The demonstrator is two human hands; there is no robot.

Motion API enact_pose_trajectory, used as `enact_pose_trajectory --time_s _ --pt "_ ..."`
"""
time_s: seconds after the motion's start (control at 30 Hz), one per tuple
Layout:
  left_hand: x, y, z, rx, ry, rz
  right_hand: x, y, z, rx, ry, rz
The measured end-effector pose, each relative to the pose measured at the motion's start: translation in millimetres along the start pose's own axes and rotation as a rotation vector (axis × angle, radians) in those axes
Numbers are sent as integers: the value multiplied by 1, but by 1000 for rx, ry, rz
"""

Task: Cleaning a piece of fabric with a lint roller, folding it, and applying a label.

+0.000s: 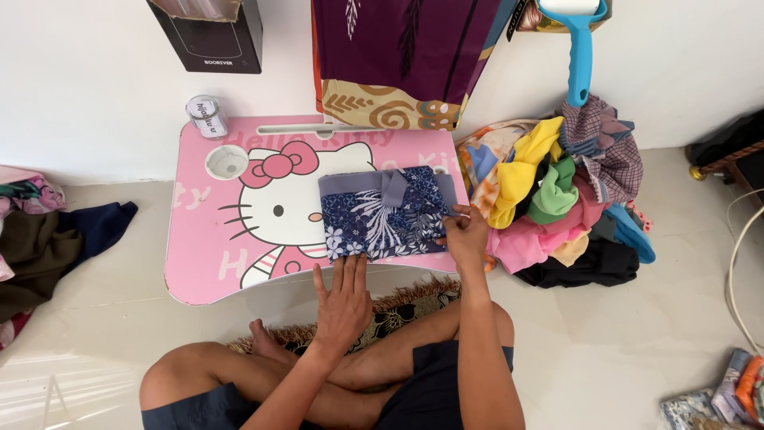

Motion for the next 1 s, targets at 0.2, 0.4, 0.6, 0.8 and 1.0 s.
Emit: enact_pose_trajectory --time_s 0.2,0.4,0.6,0.8,1.0 --pt "-3 2 -4 7 47 41 -14 29 6 134 -326 -26" --pt "-20 2 -4 26 154 122 -42 60 45 325 -279 15" --pt "-31 0 -9 -2 199 192 15 4 109 311 43 -34" --pt "-34 -2 -10 -41 178 248 12 21 1 124 -25 -33" --pt "-27 1 -10 -52 237 343 15 24 50 259 -55 -25"
Point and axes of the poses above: each hand's wrist, its own y-axis towards the middle knuckle, its own x-axis out of the back of the hand, z = x × y, the point moved 9 cm from there along y, towards the middle knuckle, and after that the axes turned 14 degrees about -y, right-handed, at the moved point
